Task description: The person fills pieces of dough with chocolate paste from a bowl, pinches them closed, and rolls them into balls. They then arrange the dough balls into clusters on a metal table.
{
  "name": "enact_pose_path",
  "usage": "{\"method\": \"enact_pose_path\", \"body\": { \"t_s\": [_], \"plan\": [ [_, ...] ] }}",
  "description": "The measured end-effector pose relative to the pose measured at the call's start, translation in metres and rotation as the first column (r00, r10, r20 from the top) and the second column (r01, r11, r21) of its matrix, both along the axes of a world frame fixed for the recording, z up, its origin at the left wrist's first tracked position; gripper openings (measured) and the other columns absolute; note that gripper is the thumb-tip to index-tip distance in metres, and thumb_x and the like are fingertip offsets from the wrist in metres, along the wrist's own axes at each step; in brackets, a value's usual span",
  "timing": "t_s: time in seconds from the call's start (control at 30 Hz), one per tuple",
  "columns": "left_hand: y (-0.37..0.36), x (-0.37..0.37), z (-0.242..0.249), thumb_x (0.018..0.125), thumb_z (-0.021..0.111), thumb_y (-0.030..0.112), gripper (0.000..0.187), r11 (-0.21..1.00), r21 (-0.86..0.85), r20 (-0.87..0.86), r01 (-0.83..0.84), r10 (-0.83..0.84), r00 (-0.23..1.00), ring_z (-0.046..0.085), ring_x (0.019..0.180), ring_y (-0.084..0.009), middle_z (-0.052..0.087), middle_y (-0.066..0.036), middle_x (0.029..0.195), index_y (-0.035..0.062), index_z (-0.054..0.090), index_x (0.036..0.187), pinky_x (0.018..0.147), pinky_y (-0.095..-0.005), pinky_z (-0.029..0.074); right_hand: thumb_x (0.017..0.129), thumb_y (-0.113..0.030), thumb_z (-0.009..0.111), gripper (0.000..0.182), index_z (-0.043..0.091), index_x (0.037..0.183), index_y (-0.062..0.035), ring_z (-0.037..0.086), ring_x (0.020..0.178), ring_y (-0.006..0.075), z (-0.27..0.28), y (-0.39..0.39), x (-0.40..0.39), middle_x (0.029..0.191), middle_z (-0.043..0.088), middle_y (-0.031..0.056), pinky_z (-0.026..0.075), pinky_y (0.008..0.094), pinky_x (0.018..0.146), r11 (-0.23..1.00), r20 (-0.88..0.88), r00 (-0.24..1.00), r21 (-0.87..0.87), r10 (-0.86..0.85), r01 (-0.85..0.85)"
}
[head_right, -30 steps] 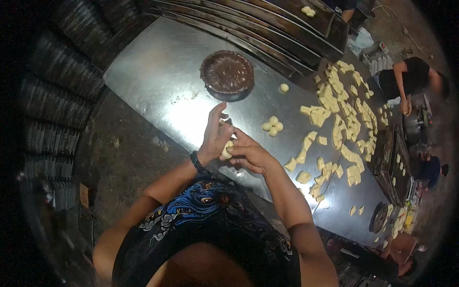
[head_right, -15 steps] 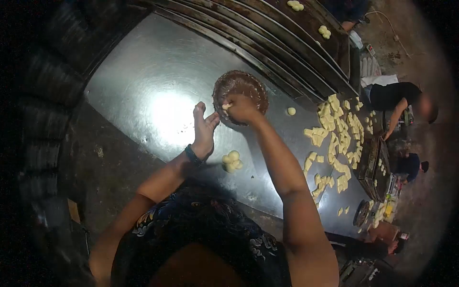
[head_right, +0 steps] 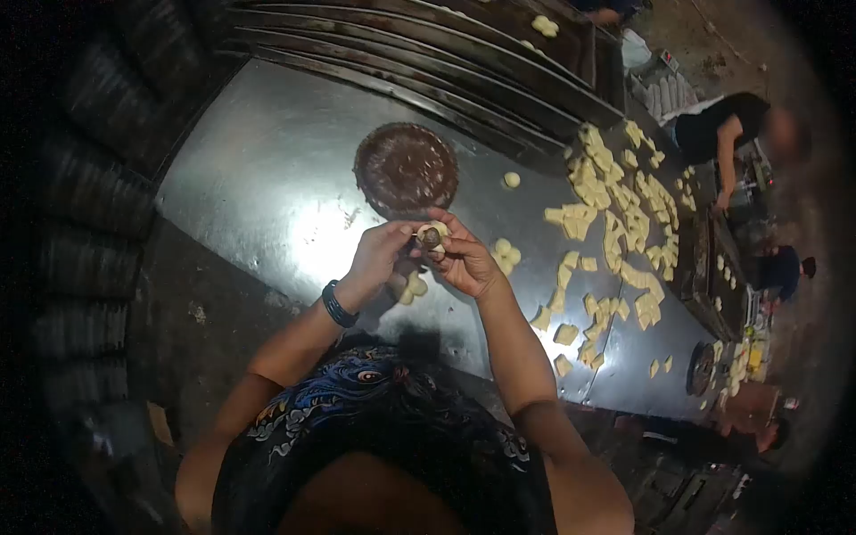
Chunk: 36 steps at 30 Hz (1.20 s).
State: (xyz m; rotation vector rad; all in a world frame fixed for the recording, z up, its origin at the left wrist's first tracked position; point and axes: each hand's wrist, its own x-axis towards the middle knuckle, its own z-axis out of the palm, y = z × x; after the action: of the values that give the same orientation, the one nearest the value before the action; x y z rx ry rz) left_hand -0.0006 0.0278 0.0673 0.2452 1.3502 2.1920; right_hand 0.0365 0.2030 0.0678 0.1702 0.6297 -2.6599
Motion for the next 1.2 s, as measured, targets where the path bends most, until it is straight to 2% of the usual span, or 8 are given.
{"method": "enact_pose_path", "body": {
  "t_s": [0.27, 0.43, 0.5, 0.73, 0.9, 1.03, 1.1, 1.2],
  "plan": [
    [0.018, 0.100, -0.033, 0.090, 0.056, 0.007, 0.017, 0.997, -0.063, 0.176, -0.036, 0.046, 0.983, 0.051, 0.065, -0.0053, 0.064, -0.005, 0.087, -0.0014, 0.064, 0.102, 0.059, -0.0181, 0.043, 0.082, 0.005, 0.049, 0.039, 0.048, 0.120, 0.0018, 0.064, 0.081, 0.0199, -0.029, 0.043, 0.116, 0.104, 0.059, 0.0154, 0.053, 0.0227, 0.063, 0.941, 0.284, 0.953, 0.339, -0.108, 0.005],
    [0.034, 0.131, -0.018, 0.094, 0.050, 0.017, 0.028, 0.924, -0.248, -0.559, -0.291, 0.109, 0.822, 0.059, 0.080, -0.0151, 0.063, -0.013, 0.098, -0.0062, 0.064, 0.099, 0.070, -0.0254, 0.047, 0.080, -0.001, 0.058, 0.017, 0.065, 0.094, 0.0031, 0.065, 0.073, 0.0206, 0.004, 0.025, 0.121, 0.085, 0.065, 0.0113, 0.053, 0.0258, 0.063, 0.156, -0.386, 0.915, 0.917, 0.122, 0.366],
    [0.029, 0.137, -0.009, 0.097, 0.045, 0.026, 0.039, 0.925, -0.289, -0.503, -0.247, 0.073, 0.861, 0.059, 0.090, -0.0191, 0.061, -0.017, 0.105, -0.0080, 0.064, 0.099, 0.076, -0.0290, 0.047, 0.078, 0.000, 0.062, 0.017, 0.065, 0.095, 0.0022, 0.064, 0.075, 0.0184, 0.017, 0.026, 0.113, 0.084, 0.064, 0.0105, 0.053, 0.0269, 0.066, -0.107, -0.402, 0.838, 0.877, 0.369, 0.468],
    [0.024, 0.134, -0.021, 0.098, 0.043, 0.028, 0.041, 0.983, -0.164, -0.564, -0.083, -0.024, 0.825, 0.060, 0.091, -0.0188, 0.049, -0.018, 0.126, -0.0072, 0.063, 0.103, 0.077, -0.0291, 0.048, 0.075, 0.002, 0.064, 0.019, 0.066, 0.094, -0.0015, 0.065, 0.076, 0.0247, -0.004, 0.011, 0.151, 0.092, 0.063, 0.0141, 0.054, 0.0307, 0.065, -0.239, -0.572, 0.812, 0.777, 0.116, 0.582],
    [-0.015, 0.111, -0.028, 0.094, 0.051, 0.017, 0.028, 0.956, -0.068, -0.108, 0.284, -0.290, 0.951, 0.061, 0.083, -0.0122, 0.049, -0.011, 0.127, -0.0076, 0.061, 0.102, 0.071, -0.0250, 0.051, 0.073, 0.005, 0.061, 0.024, 0.065, 0.095, -0.0045, 0.063, 0.080, 0.0298, -0.060, -0.002, 0.206, 0.094, 0.063, 0.0124, 0.053, 0.0357, 0.071, -0.671, -0.455, 0.787, 0.430, 0.417, 0.604],
    [-0.037, 0.064, -0.029, 0.094, 0.053, 0.019, 0.026, 0.988, -0.134, -0.212, 0.077, -0.105, 0.972, 0.060, 0.079, -0.0115, 0.054, -0.008, 0.120, -0.0017, 0.063, 0.107, 0.066, -0.0230, 0.049, 0.072, -0.001, 0.061, 0.016, 0.063, 0.087, -0.0034, 0.060, 0.084, 0.0314, -0.027, 0.010, 0.206, 0.084, 0.063, 0.0116, 0.048, 0.0413, 0.080, -0.021, 0.128, 0.977, 0.992, 0.168, -0.127],
    [-0.038, 0.051, -0.023, 0.094, 0.053, 0.020, 0.030, 0.979, -0.190, -0.208, 0.074, -0.114, 0.972, 0.060, 0.079, -0.0129, 0.054, -0.010, 0.120, -0.0061, 0.061, 0.107, 0.066, -0.0237, 0.049, 0.072, -0.007, 0.060, 0.013, 0.063, 0.085, -0.0030, 0.058, 0.075, 0.0327, -0.018, 0.008, 0.172, 0.078, 0.062, 0.0135, 0.046, 0.0424, 0.074, -0.478, -0.063, 0.967, 0.860, 0.245, 0.177],
    [-0.031, 0.047, -0.011, 0.094, 0.053, 0.022, 0.033, 0.982, -0.171, -0.143, 0.077, -0.102, 0.984, 0.060, 0.081, -0.0131, 0.054, -0.011, 0.120, -0.0069, 0.061, 0.108, 0.067, -0.0243, 0.050, 0.073, -0.011, 0.059, 0.013, 0.062, 0.084, -0.0035, 0.055, 0.079, 0.0323, -0.069, 0.002, 0.135, 0.081, 0.061, 0.0139, 0.043, 0.0431, 0.073, -0.552, -0.503, 0.864, 0.715, 0.019, 0.429]
  ]
}}
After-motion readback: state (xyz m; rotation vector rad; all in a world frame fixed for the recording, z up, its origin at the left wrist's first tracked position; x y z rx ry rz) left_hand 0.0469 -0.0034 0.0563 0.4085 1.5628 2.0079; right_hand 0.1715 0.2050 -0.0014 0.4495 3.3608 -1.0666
